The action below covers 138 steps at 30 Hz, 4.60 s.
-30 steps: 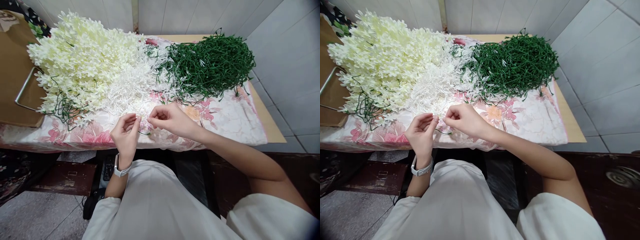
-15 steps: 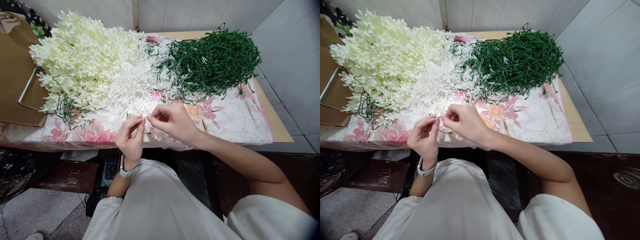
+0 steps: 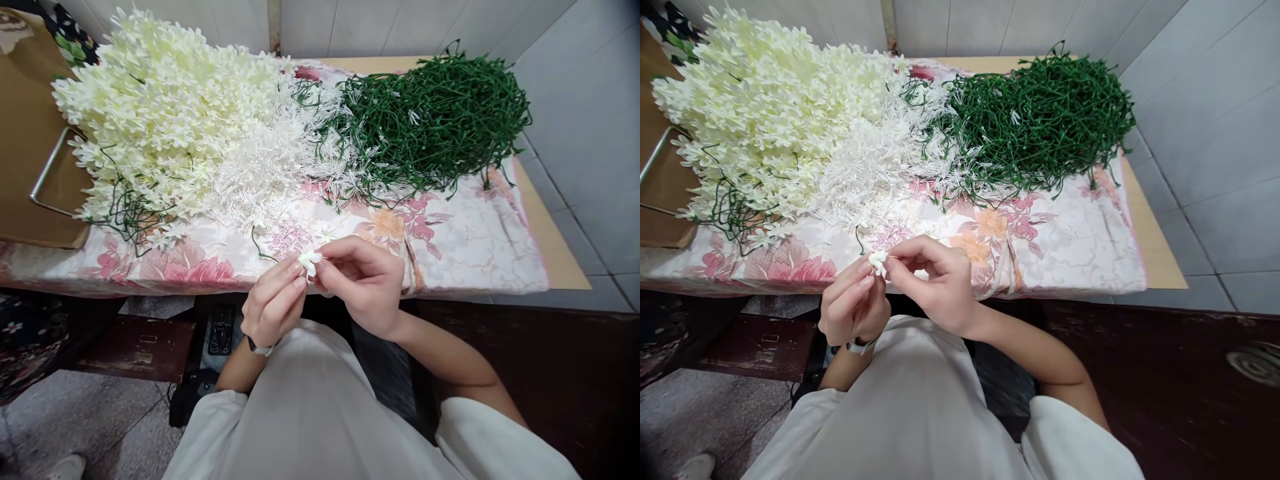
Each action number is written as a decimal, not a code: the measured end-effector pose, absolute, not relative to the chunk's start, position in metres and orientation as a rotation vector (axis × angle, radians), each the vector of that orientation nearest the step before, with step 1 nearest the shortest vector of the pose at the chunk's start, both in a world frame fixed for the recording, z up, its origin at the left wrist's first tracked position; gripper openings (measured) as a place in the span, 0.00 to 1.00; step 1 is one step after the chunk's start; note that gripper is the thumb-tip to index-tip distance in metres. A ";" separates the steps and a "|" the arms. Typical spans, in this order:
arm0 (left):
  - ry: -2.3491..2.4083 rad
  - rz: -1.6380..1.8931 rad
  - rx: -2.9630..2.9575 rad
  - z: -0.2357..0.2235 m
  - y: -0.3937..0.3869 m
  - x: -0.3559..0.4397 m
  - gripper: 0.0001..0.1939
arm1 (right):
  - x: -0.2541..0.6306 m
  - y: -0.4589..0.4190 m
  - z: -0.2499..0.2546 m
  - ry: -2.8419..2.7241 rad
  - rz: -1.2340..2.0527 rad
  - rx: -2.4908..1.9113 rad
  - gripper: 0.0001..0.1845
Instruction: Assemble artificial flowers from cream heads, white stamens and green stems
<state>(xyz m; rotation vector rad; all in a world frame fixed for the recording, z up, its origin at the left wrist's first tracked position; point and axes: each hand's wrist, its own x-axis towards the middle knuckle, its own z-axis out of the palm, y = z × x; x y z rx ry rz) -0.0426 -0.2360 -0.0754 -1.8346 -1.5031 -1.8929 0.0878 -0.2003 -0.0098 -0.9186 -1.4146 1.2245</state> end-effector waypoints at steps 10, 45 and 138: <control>-1.595 -1.972 -2.015 -0.081 -0.241 -0.038 0.10 | 0.084 -0.214 -0.028 -1.223 1.203 -0.803 0.02; -2.126 -2.478 -2.471 -0.046 -0.216 -0.049 0.07 | 0.135 -0.170 -0.016 -1.738 1.473 -0.743 0.08; -2.104 -1.860 -2.243 -0.058 -0.212 -0.049 0.10 | 0.114 -0.184 -0.026 -2.094 0.575 -0.840 0.08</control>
